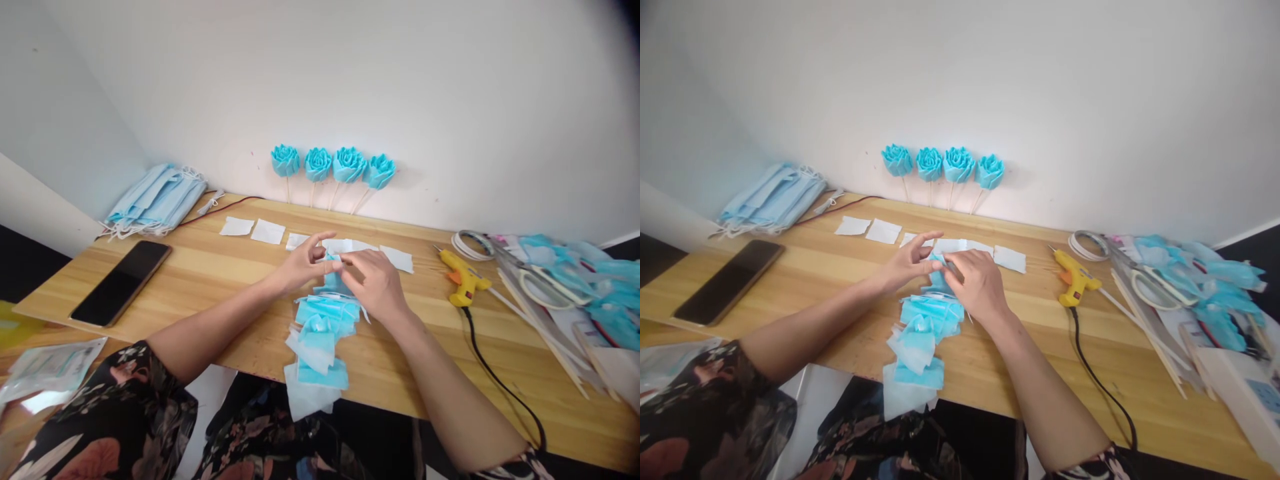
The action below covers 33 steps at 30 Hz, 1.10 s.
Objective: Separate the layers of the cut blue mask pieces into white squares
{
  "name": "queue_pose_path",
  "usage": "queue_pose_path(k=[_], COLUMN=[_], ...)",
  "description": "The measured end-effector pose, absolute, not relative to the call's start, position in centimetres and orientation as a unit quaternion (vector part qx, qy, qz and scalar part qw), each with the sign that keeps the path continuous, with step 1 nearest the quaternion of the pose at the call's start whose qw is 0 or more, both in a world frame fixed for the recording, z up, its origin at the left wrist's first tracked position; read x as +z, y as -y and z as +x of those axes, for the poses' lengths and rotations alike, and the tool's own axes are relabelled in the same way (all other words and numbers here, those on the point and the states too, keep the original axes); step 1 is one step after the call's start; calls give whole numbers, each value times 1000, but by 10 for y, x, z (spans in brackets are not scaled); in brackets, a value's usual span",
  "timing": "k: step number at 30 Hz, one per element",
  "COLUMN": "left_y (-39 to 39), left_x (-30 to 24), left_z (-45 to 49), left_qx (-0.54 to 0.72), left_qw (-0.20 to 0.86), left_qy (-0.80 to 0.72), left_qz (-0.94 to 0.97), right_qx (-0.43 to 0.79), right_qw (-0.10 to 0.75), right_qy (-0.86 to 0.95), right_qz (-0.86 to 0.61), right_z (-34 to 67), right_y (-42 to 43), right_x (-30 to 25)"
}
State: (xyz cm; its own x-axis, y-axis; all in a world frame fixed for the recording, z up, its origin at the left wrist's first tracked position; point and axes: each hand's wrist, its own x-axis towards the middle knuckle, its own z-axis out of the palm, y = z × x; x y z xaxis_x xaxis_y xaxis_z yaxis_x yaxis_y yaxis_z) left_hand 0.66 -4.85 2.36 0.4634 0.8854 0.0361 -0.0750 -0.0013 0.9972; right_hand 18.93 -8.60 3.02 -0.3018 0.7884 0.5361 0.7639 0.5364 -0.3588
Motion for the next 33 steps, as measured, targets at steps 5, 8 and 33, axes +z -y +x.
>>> queue_pose_path(k=[5, 8, 33], left_y=[48, 48, 73], left_x=[19, 18, 50], left_z=[8, 8, 0], left_qx=[405, 390, 167], left_qw=[587, 591, 553], left_qy=[-335, -325, -18], left_qz=[616, 626, 816], right_qx=[117, 178, 486], right_qw=[380, 433, 624], right_qy=[749, 674, 388], right_qz=[-530, -571, -473], right_z=[191, 196, 204], right_y=[87, 84, 73], right_x=[34, 34, 38])
